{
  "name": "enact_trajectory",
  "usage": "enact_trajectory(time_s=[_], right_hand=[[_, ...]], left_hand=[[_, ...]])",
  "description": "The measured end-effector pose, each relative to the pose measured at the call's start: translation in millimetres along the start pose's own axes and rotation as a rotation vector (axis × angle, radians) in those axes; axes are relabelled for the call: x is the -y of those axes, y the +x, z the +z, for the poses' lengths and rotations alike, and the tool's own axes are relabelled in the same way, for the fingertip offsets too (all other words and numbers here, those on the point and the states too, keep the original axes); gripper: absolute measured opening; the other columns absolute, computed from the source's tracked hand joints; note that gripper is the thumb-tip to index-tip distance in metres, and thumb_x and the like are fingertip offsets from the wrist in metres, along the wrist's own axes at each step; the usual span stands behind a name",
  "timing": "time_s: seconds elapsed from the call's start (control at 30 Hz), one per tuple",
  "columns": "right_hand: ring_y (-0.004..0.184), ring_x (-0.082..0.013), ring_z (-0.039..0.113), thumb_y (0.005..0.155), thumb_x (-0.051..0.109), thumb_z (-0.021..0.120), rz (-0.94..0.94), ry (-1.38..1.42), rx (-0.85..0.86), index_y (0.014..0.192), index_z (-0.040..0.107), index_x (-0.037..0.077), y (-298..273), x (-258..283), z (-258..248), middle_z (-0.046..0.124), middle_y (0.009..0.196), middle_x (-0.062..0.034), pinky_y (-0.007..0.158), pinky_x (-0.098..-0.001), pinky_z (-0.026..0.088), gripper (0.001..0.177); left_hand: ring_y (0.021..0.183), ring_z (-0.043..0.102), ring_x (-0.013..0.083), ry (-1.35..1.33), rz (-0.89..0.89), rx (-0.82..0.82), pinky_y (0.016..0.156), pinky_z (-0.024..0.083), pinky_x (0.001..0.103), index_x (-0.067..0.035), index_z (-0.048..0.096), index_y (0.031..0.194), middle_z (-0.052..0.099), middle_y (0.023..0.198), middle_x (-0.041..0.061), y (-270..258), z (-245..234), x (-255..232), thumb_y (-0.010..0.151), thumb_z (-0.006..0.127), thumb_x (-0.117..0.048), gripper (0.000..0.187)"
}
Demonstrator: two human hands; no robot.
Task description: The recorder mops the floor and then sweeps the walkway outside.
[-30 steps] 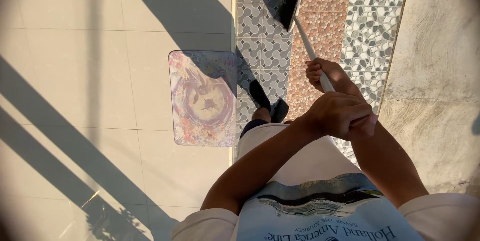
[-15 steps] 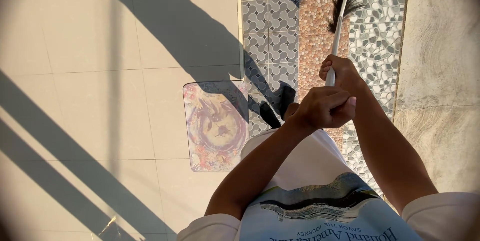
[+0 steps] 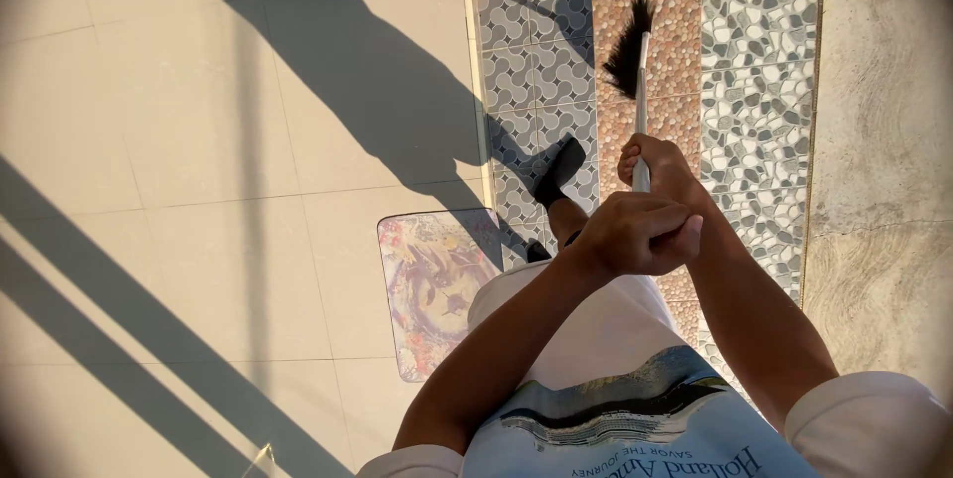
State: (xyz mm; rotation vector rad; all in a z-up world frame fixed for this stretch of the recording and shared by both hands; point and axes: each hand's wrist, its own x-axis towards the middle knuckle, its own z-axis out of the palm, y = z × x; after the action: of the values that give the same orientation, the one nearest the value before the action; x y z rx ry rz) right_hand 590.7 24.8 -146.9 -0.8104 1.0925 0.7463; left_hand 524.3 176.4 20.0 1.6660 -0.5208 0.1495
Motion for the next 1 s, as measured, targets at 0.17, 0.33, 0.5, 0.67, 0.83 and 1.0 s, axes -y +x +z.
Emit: enact_trajectory(time_s=[0.17,0.33,0.5,0.67,0.83,1.0], right_hand=[[0.049,-0.0051,0.04,0.1,0.007,0.048,0.111,0.048,0.148,0.081,0.046,0.01,56,38,32,0.044,0.061,0.0049,0.044,-0.0224,0.038,0.019],[0.047,-0.0037,0.045,0.102,0.005,0.048,0.394,0.152,0.364,0.099,0.052,0.0,141,59,33,0.046,0.061,0.006,0.041,-0.0185,0.041,0.007],[0.049,-0.0033,0.045,0.104,0.004,0.054,0.218,0.213,0.34,0.095,0.045,0.006,147,117,-37,0.047,0.065,0.0057,0.041,-0.0169,0.041,0.013],[0.052,-0.0031,0.043,0.103,0.008,0.052,-0.031,0.105,0.064,0.097,0.045,0.005,44,168,-4,0.047,0.067,0.0047,0.046,-0.0163,0.041,0.01],[0.052,-0.0026,0.043,0.102,0.005,0.048,-0.03,0.201,0.1,0.101,0.047,0.004,71,190,4,0.046,0.068,0.0065,0.046,-0.0166,0.04,0.002],[0.049,-0.0024,0.044,0.103,0.009,0.046,0.089,0.261,0.385,0.112,0.049,0.001,110,204,44,0.045,0.067,0.0053,0.041,-0.0171,0.038,0.012]], left_hand=[[0.049,0.051,0.0237,-0.026,0.028,0.07,0.05,0.041,0.037,-0.009,0.046,0.066,0.049,0.057,0.004,60,-11,23,0.096,0.062,-0.012,0.034],[0.06,0.063,0.0231,0.032,0.03,0.116,0.057,0.047,0.036,-0.01,0.054,0.076,0.062,0.067,0.003,108,27,93,0.095,0.067,-0.02,0.025],[0.05,0.061,0.0214,-0.032,0.048,0.32,0.051,0.043,0.037,-0.009,0.059,0.074,0.06,0.058,0.003,142,64,102,0.097,0.067,-0.021,0.027],[0.051,0.057,0.0209,-0.117,0.103,0.24,0.047,0.041,0.032,-0.011,0.053,0.067,0.056,0.059,0.003,166,47,85,0.098,0.064,-0.021,0.035],[0.046,0.054,0.0185,-0.145,0.165,0.32,0.048,0.038,0.036,-0.011,0.05,0.063,0.05,0.051,0.002,211,40,97,0.094,0.067,-0.021,0.036],[0.057,0.06,0.0184,-0.227,0.218,0.353,0.051,0.045,0.032,-0.008,0.058,0.078,0.057,0.063,0.002,251,29,126,0.096,0.065,-0.017,0.021]])
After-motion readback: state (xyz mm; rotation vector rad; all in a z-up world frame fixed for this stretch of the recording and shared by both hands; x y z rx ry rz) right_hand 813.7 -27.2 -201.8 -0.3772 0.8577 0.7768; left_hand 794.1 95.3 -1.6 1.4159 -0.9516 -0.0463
